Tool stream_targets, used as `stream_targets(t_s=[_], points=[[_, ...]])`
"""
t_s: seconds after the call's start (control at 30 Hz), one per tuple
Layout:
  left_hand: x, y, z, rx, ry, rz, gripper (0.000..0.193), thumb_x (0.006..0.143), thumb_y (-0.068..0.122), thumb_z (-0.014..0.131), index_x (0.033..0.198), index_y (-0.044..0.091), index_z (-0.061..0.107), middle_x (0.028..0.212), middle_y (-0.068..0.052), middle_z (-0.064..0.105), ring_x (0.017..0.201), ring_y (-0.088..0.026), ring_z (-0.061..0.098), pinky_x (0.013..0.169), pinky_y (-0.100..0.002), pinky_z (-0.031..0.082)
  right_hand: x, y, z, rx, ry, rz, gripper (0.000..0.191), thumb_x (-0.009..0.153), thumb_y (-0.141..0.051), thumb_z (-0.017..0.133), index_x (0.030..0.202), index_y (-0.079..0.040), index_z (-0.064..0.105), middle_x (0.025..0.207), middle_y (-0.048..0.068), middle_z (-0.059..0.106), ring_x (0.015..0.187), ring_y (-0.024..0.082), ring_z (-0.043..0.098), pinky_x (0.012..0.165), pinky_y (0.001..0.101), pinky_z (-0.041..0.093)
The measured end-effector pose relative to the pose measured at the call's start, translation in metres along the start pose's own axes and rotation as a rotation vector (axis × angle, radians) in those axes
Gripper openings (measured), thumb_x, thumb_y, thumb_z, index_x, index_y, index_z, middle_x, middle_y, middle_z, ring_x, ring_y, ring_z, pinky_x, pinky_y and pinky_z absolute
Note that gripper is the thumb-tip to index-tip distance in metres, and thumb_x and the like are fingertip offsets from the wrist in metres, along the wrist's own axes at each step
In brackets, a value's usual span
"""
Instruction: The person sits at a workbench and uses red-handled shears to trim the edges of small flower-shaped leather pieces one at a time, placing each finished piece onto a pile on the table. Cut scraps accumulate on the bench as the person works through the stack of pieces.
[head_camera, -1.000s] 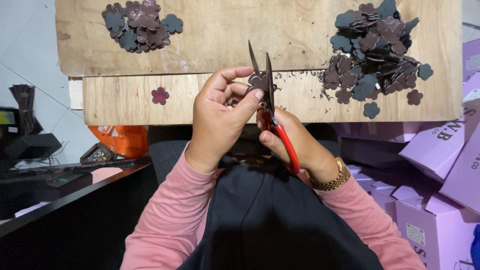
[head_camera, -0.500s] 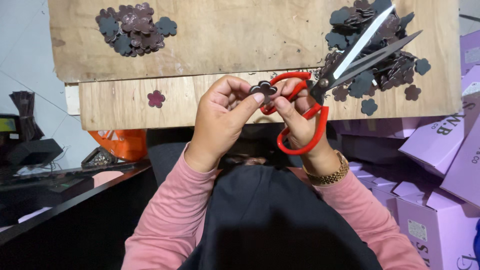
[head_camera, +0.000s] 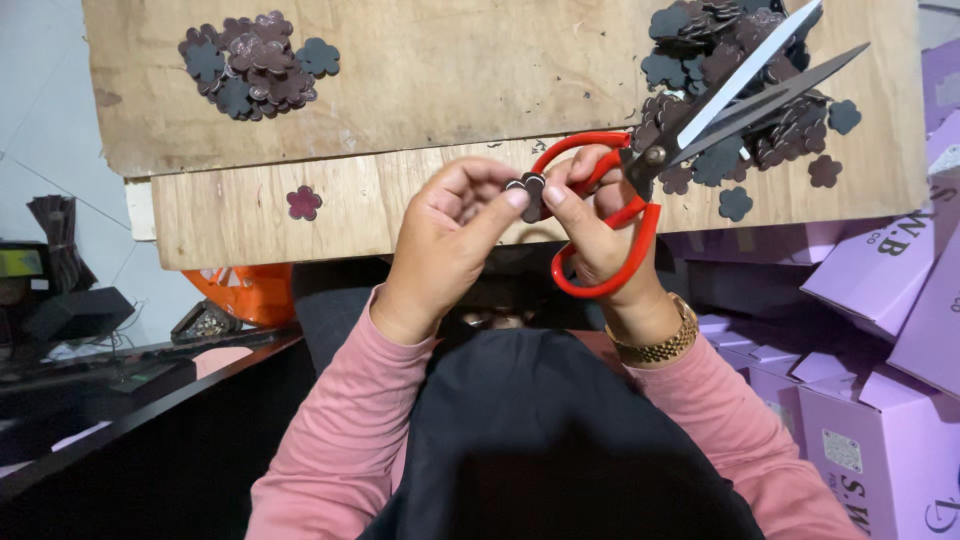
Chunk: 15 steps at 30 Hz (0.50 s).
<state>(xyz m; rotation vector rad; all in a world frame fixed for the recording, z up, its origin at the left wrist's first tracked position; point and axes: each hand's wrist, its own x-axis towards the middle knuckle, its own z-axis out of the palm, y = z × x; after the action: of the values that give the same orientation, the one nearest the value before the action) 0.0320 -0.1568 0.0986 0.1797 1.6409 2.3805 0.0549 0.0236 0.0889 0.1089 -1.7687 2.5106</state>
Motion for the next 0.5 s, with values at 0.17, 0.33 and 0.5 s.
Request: stream_targets(t_s=[0.17,0.33,0.5], points=[[-0.002,0.018,-0.003,0.467,0.112,0.281,0.03,0.092,-0.004,0.063,0.121,-0.001,0.06,0.135,-0.02,0.052,0.128,-0.023,0.048,0.108,-0.036,0.039,0.0,0.0,-0.003,0.02,0.079,-0.004,0.021,0.102,0.0,0.066,0.113,-0.008,0.05,0.103,0.008,0.063,0.095,0.016,0.062,0.09,0.0322,0.054],[-0.001,0.028,0.0,0.573,0.135,0.407,0.064,0.087,0.006,0.066,0.146,-0.001,0.044,0.159,-0.025,0.033,0.153,-0.033,0.028,0.126,-0.044,0.022,0.001,0.003,-0.004,0.033,0.089,0.004,0.021,0.101,0.0,0.067,0.112,-0.008,0.05,0.102,0.007,0.063,0.094,0.016,0.063,0.088,0.0315,0.054],[-0.006,0.049,0.017,0.062,0.01,0.158,0.079,0.08,0.017,0.069,0.148,0.015,0.029,0.153,-0.012,0.033,0.141,-0.027,0.044,0.112,-0.04,0.04,-0.001,0.005,-0.007,0.071,0.129,0.035,0.018,0.101,-0.002,0.065,0.111,-0.007,0.051,0.106,0.008,0.062,0.095,0.016,0.063,0.088,0.0305,0.054]])
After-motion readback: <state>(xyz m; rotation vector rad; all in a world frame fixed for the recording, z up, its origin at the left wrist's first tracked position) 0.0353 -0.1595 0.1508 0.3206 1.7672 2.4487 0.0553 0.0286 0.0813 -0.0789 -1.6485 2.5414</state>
